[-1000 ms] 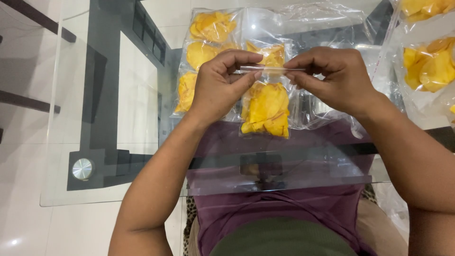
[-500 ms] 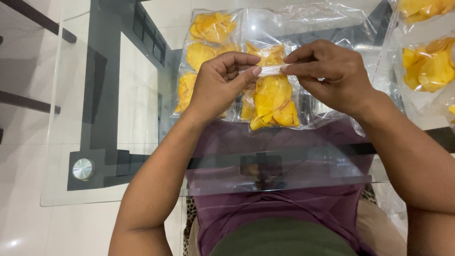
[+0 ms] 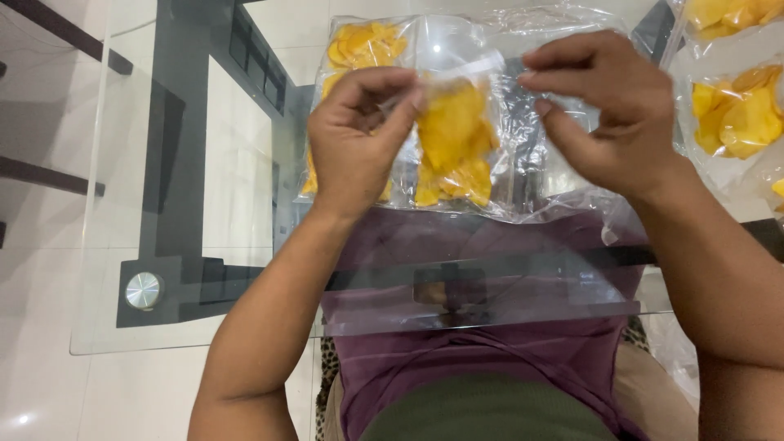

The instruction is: The person puts pieces of dried mango into small plastic bags by hand and then places those small bags into a larger plastic bag.

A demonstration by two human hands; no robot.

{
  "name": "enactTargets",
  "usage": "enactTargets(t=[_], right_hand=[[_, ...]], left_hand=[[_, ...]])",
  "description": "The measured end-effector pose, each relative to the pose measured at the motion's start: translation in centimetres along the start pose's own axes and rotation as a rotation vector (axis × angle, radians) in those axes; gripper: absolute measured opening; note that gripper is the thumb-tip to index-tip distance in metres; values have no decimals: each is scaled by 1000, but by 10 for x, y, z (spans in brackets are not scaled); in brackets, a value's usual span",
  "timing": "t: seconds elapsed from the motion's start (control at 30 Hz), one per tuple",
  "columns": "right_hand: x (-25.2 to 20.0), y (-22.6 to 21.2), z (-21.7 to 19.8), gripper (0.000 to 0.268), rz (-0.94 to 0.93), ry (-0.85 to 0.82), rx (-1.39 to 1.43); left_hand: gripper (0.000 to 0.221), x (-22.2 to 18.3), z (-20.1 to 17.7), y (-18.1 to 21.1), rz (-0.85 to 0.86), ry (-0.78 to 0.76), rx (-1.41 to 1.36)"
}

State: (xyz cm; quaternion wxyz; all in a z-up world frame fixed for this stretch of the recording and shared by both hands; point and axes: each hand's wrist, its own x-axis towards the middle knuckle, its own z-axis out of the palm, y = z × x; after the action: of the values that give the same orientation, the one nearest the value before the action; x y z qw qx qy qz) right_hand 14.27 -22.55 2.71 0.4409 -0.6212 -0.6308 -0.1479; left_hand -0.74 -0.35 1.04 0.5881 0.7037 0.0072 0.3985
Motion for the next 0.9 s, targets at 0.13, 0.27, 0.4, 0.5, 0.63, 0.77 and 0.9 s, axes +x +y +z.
enactTargets(t=[0.13, 0.27, 0.4, 0.5, 0.63, 0.77, 0.9], right_hand=[[2, -11, 1, 5, 77, 96, 92], [18, -41, 11, 18, 782, -39, 429], [9, -38, 28, 40, 1012, -51, 798], [3, -31, 32, 39, 1096, 36, 752], [0, -26, 28, 38, 1088, 61, 727], [4, -22, 12, 26, 976, 28, 485], [-32, 34, -33, 16, 522, 167, 42]], left_hand=[[12, 2, -8, 13, 364, 73, 325], [13, -3, -6, -3, 860, -79, 598], [14, -11, 13, 3, 1138, -264, 634], [10, -12, 20, 25, 1227, -269, 749], [13, -15, 26, 18, 1221, -305, 716], [9, -20, 28, 10, 1119, -344, 735], [9, -24, 37, 14, 1015, -290, 649]])
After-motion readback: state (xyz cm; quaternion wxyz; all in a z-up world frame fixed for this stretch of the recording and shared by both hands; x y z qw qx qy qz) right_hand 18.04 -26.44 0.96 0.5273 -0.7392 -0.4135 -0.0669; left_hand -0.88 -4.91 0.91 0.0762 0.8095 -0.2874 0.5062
